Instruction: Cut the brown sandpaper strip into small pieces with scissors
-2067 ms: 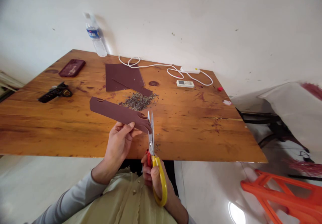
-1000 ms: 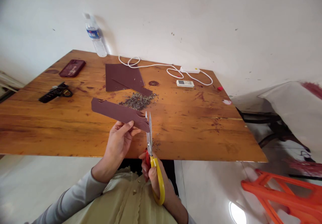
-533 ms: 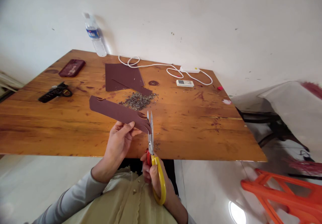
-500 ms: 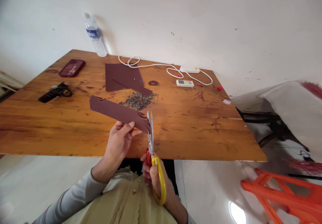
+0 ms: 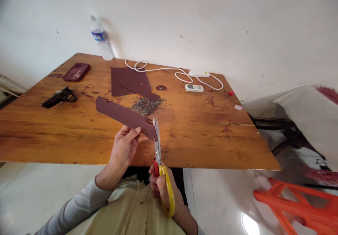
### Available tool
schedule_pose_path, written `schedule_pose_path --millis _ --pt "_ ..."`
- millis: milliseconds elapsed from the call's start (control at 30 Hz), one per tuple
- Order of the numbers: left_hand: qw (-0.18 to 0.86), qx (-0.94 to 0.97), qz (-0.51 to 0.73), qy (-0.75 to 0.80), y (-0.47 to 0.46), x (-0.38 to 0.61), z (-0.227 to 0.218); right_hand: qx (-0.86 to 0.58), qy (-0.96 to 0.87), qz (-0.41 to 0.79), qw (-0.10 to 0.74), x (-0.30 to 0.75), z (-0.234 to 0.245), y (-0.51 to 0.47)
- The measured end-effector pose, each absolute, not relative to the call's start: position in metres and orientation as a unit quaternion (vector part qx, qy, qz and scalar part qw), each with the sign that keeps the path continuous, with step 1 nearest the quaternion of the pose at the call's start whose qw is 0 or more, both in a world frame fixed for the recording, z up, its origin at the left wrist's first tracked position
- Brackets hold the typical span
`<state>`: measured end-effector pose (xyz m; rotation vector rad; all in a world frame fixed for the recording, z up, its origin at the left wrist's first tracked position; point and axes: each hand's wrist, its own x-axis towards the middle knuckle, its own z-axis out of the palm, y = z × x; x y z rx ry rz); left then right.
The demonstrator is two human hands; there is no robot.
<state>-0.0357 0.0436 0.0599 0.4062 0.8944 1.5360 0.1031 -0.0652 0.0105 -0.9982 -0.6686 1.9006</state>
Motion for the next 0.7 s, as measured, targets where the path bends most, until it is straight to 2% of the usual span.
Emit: schedule_pose_path --millis 267,700 --pt "0.617 0.198 0.659 0.381 0.0458 -0.0402 0.0579 -0.388 -0.308 0.741 0.453 0.1046 0.0067 -0.0708" --pt "0.639 0.127 0.651 0.389 0.0428 -0.0344 0.0635 -0.395 -0.38 0.68 0.488 0.1019 0.0018 -0.0695"
